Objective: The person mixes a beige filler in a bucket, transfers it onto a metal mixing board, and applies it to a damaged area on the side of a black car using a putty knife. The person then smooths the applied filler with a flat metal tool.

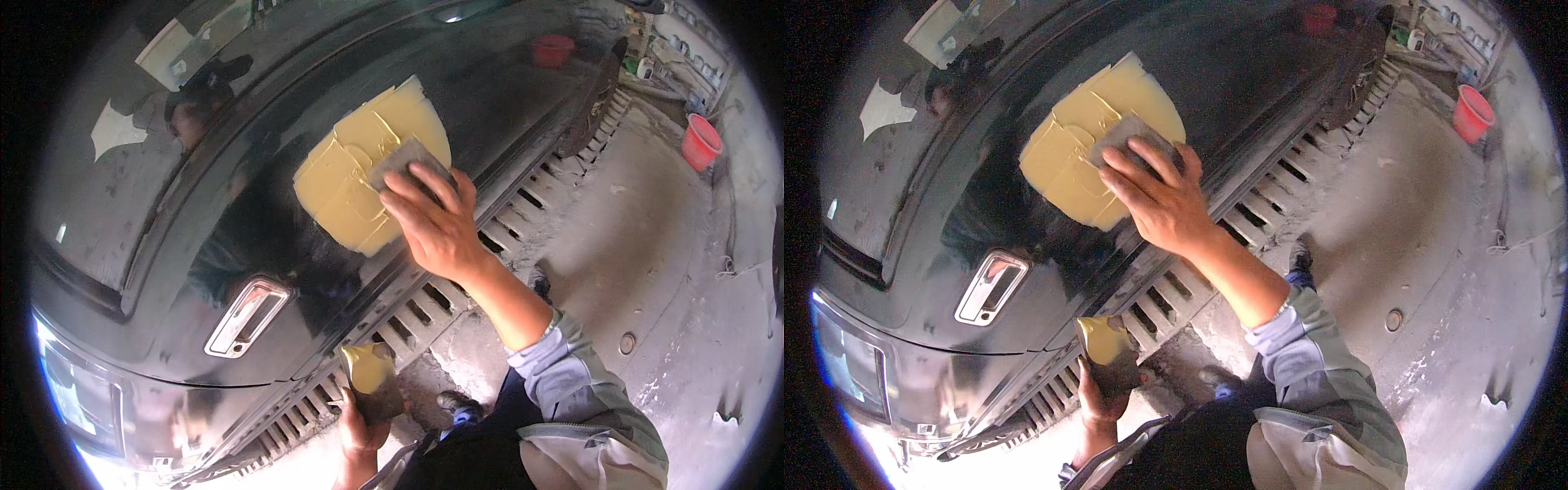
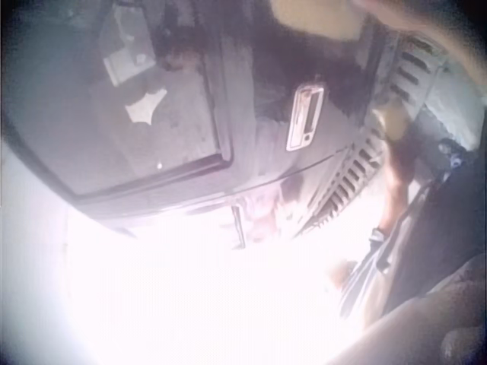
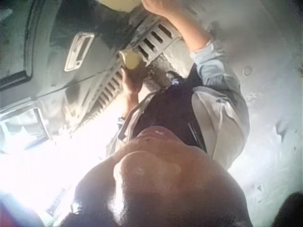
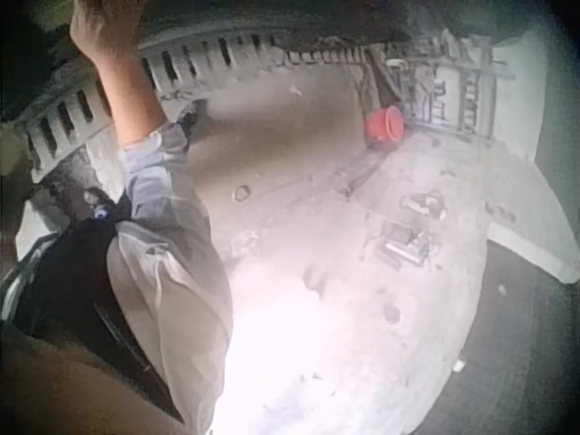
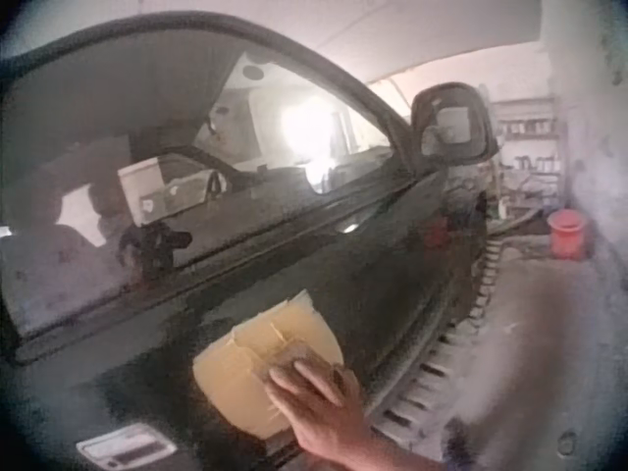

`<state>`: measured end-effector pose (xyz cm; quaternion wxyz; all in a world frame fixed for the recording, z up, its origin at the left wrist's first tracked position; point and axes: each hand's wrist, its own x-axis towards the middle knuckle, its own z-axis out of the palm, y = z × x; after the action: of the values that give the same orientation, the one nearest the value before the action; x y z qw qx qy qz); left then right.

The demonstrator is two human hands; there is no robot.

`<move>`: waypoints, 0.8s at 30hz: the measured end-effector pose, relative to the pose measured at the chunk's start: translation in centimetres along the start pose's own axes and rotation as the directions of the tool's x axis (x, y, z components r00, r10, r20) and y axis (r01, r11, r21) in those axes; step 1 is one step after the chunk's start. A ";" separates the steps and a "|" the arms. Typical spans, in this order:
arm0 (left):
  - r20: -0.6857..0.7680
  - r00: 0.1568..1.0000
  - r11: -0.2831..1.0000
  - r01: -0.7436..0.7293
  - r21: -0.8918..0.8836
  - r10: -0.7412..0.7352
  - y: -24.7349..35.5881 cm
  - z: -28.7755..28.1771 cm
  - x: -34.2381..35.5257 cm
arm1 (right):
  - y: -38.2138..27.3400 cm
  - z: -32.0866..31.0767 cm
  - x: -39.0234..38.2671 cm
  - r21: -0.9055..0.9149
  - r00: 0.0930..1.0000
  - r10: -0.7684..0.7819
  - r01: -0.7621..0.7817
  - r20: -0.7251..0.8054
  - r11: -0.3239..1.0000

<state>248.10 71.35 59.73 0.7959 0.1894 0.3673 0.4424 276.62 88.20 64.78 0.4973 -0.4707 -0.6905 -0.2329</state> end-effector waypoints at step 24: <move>-0.005 1.000 1.000 0.006 -0.004 -0.006 -0.9 -0.2 0.5 | -0.9 -1.8 2.4 -0.041 0.997 0.033 -0.031 0.063 0.999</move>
<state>248.66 71.29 58.84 0.7967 0.1856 0.3689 0.4412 276.53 87.43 67.76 0.4690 -0.4989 -0.6936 -0.2236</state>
